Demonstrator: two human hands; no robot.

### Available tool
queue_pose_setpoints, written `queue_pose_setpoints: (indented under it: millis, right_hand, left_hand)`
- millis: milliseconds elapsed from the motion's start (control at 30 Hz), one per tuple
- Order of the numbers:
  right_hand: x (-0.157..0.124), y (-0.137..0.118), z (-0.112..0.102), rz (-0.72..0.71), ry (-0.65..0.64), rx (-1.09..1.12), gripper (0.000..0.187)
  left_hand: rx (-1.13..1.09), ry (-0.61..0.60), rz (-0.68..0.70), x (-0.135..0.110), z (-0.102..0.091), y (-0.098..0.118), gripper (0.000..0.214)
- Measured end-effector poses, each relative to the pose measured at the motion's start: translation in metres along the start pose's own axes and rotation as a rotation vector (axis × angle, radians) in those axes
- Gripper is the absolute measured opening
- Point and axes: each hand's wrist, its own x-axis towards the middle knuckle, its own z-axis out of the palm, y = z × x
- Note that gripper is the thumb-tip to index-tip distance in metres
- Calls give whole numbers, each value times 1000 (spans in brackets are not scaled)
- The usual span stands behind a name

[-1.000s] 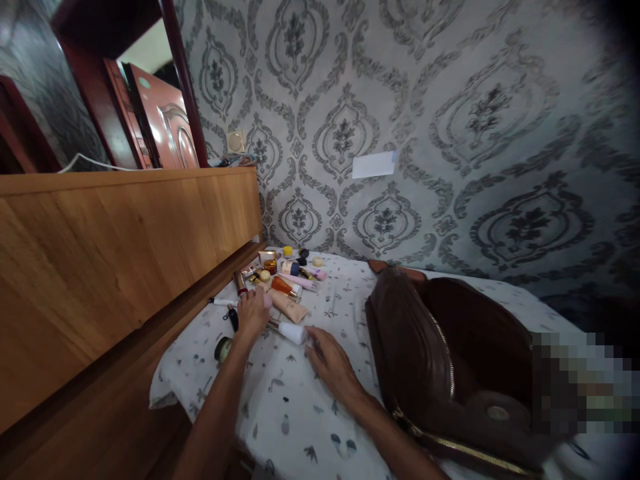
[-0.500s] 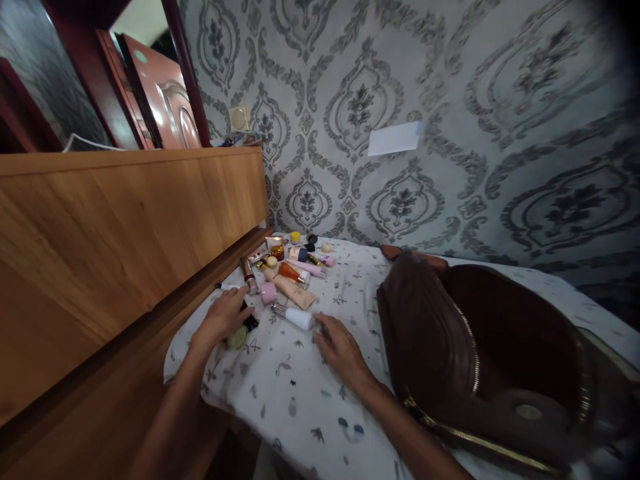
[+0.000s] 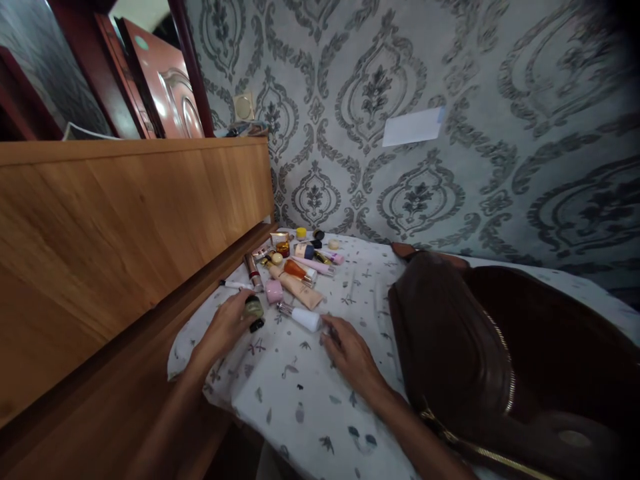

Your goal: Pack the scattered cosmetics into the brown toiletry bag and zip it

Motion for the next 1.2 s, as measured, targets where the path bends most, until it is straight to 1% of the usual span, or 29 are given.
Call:
queue_pose_setpoints:
  millis: [100, 167, 233, 300, 367, 500, 567, 633, 700, 767, 867, 933, 1033, 1100, 1200]
  right_hand:
    - [0, -1, -1, 4, -4, 4, 34]
    - [0, -1, -2, 12, -13, -3, 33]
    - [0, -2, -3, 20, -22, -8, 33]
    - [0, -2, -3, 24, -30, -10, 33]
    - [1, -2, -3, 27, -31, -13, 33]
    - [1, -2, -3, 23, -29, -5, 31]
    - [0, -1, -2, 17, -18, 2, 31]
    - [-2, 2, -1, 12, 15, -3, 31]
    - [-4, 7, 2, 2, 55, -13, 31]
    - [-6, 12, 5, -22, 86, -14, 31]
    - [-8, 20, 11, -51, 105, -17, 33]
    - [-10, 25, 15, -64, 135, -23, 34]
    - [-12, 31, 17, -97, 191, -31, 36]
    - [-12, 33, 16, -108, 153, -37, 38]
    - [-12, 32, 11, -76, 61, -49, 42]
  left_hand:
    - [81, 101, -2, 20, 13, -1, 38]
    - [131, 123, -11, 26, 25, -4, 39]
    - [143, 104, 16, 25, 36, -9, 35]
    - [105, 85, 59, 20, 45, -15, 29]
    - [61, 99, 82, 15, 51, -20, 26]
    - [-46, 151, 87, 11, 52, -26, 22]
    - [-131, 154, 80, 15, 48, -25, 23]
    - [-189, 172, 73, 24, 43, -23, 25]
    - [-189, 205, 77, 43, 38, -23, 25]
    - [-139, 213, 117, 72, 34, -22, 24]
    - [49, 159, 176, 131, 34, -21, 22]
    - [167, 126, 151, 174, 38, -19, 24]
    - [234, 122, 77, 230, 48, -18, 32]
    - [276, 118, 26, 256, 55, -21, 35]
    - [326, 94, -22, 280, 62, -28, 37]
